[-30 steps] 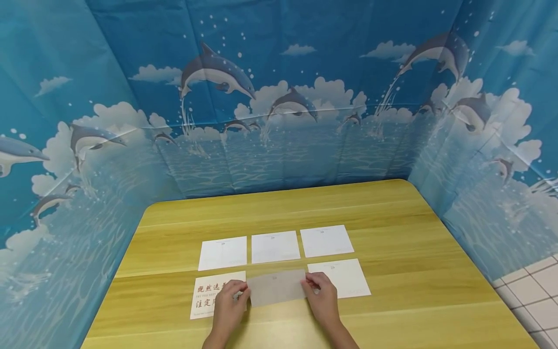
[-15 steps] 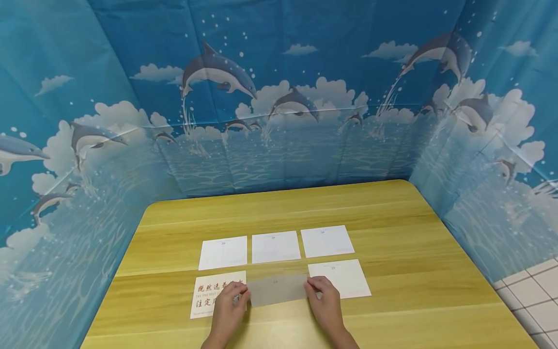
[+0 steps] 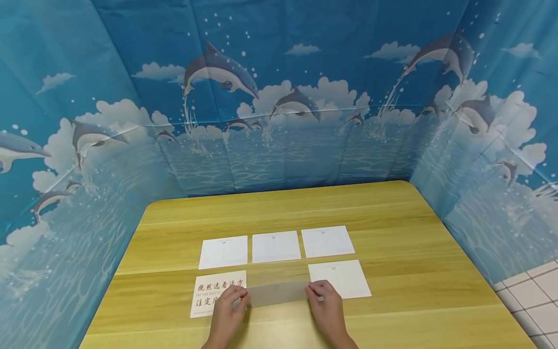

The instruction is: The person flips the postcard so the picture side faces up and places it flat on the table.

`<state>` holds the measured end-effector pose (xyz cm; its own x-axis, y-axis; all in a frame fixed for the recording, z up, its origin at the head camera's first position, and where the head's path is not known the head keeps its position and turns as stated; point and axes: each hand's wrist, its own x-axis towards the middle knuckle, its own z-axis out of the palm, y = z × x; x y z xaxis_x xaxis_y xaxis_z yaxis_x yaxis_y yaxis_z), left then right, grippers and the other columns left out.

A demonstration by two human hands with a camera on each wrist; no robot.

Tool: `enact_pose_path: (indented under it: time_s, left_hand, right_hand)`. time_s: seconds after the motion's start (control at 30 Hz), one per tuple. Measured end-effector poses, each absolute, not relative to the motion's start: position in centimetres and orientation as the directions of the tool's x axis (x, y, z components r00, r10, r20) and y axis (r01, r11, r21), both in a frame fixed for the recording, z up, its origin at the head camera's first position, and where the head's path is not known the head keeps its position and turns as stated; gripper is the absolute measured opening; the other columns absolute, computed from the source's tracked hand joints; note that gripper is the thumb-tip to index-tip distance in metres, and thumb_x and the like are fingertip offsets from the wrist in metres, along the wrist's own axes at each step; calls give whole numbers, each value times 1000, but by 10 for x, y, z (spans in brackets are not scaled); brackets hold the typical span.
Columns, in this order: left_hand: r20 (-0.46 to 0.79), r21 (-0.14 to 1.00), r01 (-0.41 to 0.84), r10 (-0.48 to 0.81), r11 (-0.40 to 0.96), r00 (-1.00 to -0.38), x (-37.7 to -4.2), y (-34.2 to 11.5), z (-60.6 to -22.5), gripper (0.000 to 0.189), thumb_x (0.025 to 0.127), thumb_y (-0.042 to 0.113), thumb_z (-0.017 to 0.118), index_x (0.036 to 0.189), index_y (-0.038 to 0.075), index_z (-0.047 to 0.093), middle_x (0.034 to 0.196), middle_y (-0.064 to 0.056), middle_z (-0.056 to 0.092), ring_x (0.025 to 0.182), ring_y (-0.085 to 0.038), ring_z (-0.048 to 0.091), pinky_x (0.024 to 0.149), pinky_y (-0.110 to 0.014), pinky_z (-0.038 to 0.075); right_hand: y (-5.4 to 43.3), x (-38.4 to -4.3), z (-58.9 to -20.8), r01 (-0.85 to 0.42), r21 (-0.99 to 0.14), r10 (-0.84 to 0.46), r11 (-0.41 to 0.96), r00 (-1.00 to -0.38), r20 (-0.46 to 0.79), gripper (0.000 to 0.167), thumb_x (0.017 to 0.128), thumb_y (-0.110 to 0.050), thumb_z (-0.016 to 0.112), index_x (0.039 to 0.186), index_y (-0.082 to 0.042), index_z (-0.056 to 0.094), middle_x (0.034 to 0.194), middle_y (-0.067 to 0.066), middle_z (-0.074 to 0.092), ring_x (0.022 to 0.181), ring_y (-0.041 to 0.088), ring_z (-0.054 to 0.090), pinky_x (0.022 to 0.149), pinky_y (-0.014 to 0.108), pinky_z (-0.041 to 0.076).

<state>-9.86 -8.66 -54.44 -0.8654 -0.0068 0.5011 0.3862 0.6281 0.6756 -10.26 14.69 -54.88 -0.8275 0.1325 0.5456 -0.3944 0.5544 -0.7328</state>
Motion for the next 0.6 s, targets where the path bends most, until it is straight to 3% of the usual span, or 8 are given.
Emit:
enact_pose_path:
  time_s: [0.3,0.6]
  left_hand:
    - [515,688,440,40,578,-856,-94,-90,-545,12,69,-6,72,75,4,69,79,6,61,71,-9,57,66,-27,48]
    - [448,738,433,104,518,-888,-86,-94,-540,12,73,-6,69,79,4,68,82,5,60,73,-8,57,67,-24,49]
  right_hand:
    - [150,-96,-549,-381,-783,140,491,-853,503,17,67,17,70,78,4,70,75,0,63,68,5,58,61,10,45]
    - [152,-88,-547,-365,-876,134,316,-896,423,14,72,17,66,80,6,69,76,12,66,72,6,61,63,12,47]
